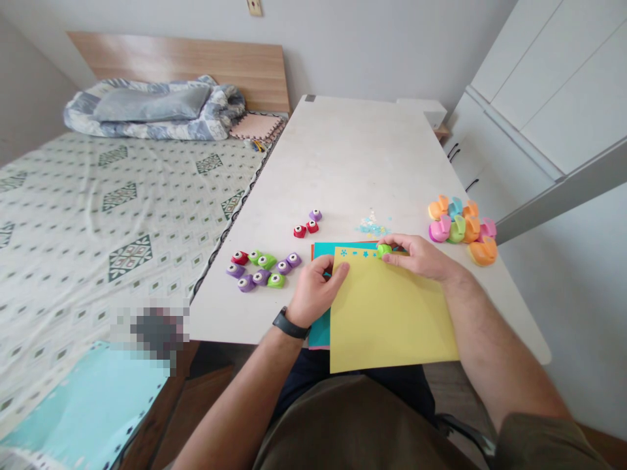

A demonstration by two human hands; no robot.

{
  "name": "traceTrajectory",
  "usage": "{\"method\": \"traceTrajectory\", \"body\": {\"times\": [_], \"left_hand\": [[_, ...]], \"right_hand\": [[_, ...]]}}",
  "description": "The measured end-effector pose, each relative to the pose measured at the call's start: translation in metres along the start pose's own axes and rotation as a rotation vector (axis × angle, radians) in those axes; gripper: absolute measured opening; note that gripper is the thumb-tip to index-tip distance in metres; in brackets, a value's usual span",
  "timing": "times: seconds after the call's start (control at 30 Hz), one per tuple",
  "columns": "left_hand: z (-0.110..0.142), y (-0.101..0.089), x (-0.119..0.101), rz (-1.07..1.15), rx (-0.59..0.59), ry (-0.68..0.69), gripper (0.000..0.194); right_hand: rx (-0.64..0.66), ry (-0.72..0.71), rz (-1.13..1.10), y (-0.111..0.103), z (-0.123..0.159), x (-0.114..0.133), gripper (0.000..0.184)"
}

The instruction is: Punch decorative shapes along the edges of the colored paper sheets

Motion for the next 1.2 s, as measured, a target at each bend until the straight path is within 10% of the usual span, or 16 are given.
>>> {"method": "traceTrajectory", "body": {"times": [1.2], "left_hand": [[0.001,-0.001,-0.003,-0.065,-0.007,0.022,0.037]], "right_hand": [[-0.069,-0.03,-0.016,0.01,-0.004,-0.002,0.033]]}}
Point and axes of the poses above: each hand's wrist, its own z-axis away from the middle knuckle, its own y-axis out of the palm, x = y × z, the point moved 7 cm from there along -z, towards the middle knuckle, and after that the axes turned 9 degrees about -z, right-handed, at the moved point
